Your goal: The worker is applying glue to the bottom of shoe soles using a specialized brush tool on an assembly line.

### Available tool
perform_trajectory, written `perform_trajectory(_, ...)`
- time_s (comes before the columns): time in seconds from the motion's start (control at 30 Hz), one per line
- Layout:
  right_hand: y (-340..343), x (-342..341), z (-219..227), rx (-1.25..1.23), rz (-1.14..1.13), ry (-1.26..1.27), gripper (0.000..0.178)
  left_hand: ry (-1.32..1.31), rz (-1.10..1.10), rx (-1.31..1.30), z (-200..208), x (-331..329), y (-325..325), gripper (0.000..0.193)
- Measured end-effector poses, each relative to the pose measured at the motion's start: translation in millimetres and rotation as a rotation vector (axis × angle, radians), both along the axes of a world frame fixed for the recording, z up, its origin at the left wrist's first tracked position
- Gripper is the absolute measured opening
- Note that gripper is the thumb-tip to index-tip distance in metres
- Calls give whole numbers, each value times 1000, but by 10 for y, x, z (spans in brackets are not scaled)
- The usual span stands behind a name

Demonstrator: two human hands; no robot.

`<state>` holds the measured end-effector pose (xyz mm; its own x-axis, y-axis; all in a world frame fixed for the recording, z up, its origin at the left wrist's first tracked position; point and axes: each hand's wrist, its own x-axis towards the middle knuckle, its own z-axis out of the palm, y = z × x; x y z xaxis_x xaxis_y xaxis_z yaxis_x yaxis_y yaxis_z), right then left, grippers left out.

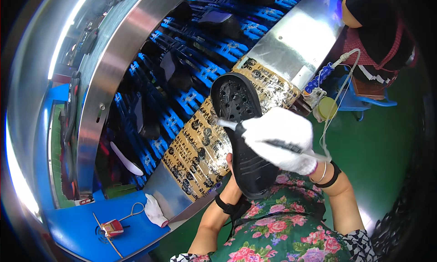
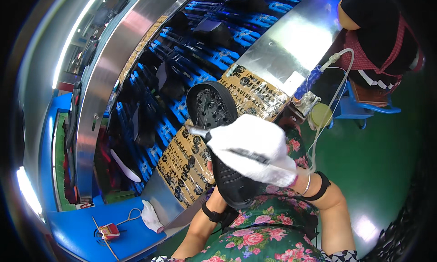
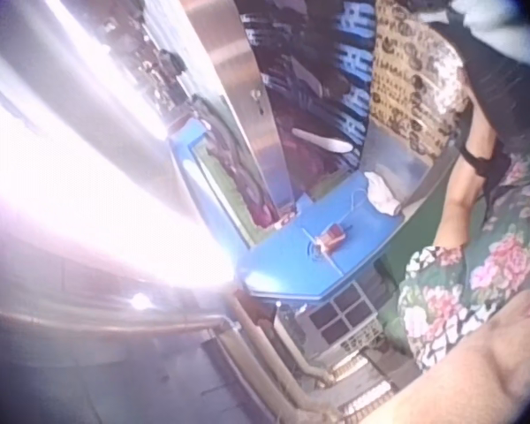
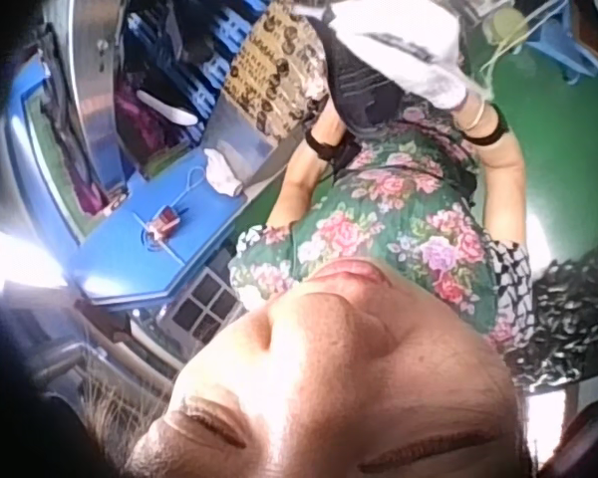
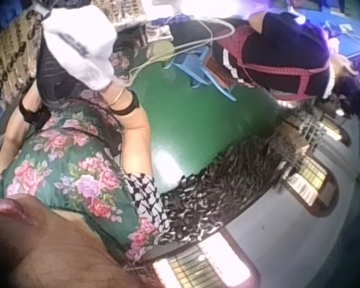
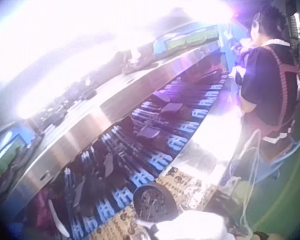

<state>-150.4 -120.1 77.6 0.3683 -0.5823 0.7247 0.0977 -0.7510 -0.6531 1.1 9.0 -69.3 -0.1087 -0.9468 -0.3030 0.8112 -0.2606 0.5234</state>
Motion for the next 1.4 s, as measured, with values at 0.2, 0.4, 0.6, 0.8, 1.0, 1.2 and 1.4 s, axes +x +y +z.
perform_trajectory(0.2, 54, 43, -82, -154, -163, 42, 26, -54, 51, -29, -57, -52, -10, 120)
perform_trajectory(0.4, 81, -1, -143, 9, -106, -14, 16, -59, 98, -54, -60, -10, -42, 120)
perform_trajectory(0.6, 165, 82, -303, -70, -50, 4, 26, 1, 130, -100, -87, 21, -141, 121)
perform_trajectory(0.8, 108, 10, -378, -24, -90, -30, 26, 201, 175, -223, -70, 98, -134, 121)
perform_trajectory(1.0, 240, -49, -368, 100, 43, -51, 24, 447, 198, -391, -156, 56, -208, 121)
perform_trajectory(1.2, 331, 25, -671, 11, -19, 13, 31, 251, 147, -345, 181, -46, -518, 127)
perform_trajectory(1.4, 188, -121, -492, 154, 41, -114, 24, 305, 78, -454, 190, 8, -630, 128)
